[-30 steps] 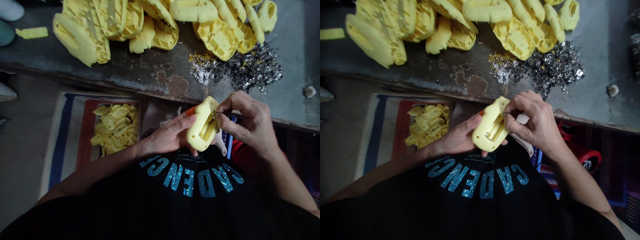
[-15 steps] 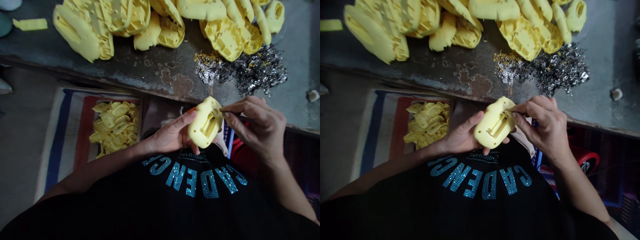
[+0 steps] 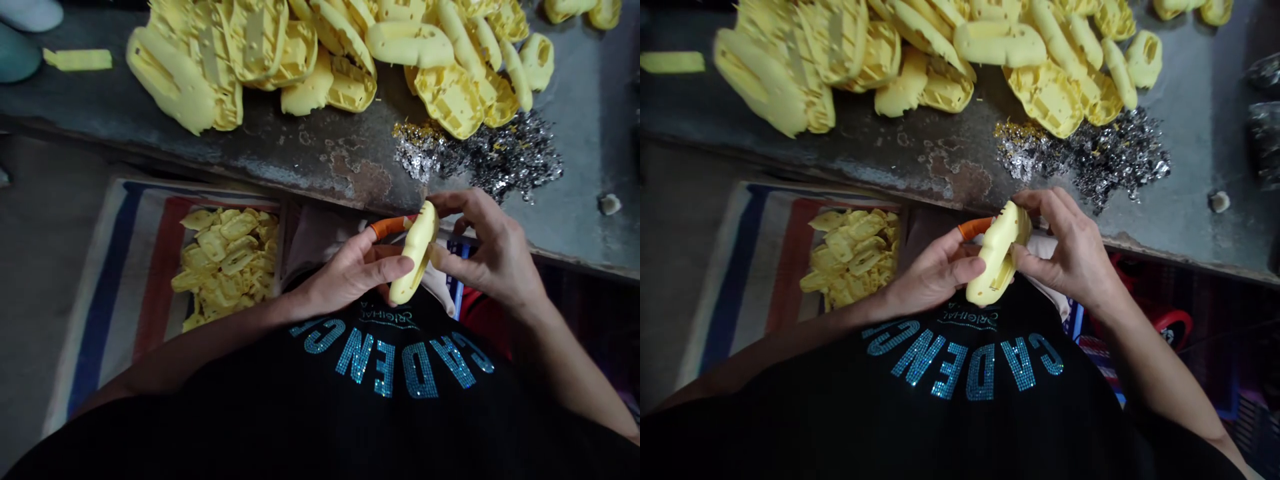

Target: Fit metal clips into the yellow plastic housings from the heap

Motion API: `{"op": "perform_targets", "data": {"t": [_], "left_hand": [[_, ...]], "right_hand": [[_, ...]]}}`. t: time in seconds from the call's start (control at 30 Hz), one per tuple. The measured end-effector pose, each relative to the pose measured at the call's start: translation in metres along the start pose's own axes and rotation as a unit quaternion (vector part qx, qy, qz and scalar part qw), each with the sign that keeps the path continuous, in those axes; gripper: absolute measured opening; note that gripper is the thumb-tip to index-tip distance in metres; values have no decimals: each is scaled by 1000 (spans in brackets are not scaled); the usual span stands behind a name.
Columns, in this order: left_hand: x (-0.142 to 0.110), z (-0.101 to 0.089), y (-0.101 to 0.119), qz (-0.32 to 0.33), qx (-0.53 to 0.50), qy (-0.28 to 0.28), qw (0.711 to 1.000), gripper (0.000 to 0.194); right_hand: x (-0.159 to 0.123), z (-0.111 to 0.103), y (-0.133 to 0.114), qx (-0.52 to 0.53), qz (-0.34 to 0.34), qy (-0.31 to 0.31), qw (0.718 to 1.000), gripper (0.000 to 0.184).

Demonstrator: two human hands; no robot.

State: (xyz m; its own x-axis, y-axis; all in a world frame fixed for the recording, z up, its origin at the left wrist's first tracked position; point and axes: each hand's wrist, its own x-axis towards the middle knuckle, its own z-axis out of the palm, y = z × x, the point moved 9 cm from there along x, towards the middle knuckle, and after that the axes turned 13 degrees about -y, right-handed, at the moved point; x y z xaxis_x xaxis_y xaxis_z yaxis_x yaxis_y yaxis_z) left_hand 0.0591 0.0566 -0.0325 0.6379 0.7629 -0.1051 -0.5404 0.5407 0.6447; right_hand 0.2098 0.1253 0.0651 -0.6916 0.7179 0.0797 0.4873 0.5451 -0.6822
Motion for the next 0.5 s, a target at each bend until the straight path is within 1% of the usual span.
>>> {"op": "perform_targets", "data": {"t": [0.1, 0.17, 0.27, 0.4, 0.5], "left_hand": [[-6, -2, 5, 12, 42, 3, 999, 71], [-10, -8, 10, 11, 103, 32, 994, 63], [-14, -21, 15, 6, 177, 80, 981, 59], [-13, -40, 13, 16, 164, 107, 980, 50], [-15, -56, 12, 34, 143, 133, 980, 48]], "right_hand": [[-8, 1, -9, -51, -38, 66, 996, 46], [-12, 4, -15, -82, -63, 93, 990, 47], [-11, 7, -20, -127, -75, 108, 983, 52], [-4, 3, -24, -170, -85, 122, 974, 53], [6, 3, -22, -169, -89, 115, 975, 50]]}}
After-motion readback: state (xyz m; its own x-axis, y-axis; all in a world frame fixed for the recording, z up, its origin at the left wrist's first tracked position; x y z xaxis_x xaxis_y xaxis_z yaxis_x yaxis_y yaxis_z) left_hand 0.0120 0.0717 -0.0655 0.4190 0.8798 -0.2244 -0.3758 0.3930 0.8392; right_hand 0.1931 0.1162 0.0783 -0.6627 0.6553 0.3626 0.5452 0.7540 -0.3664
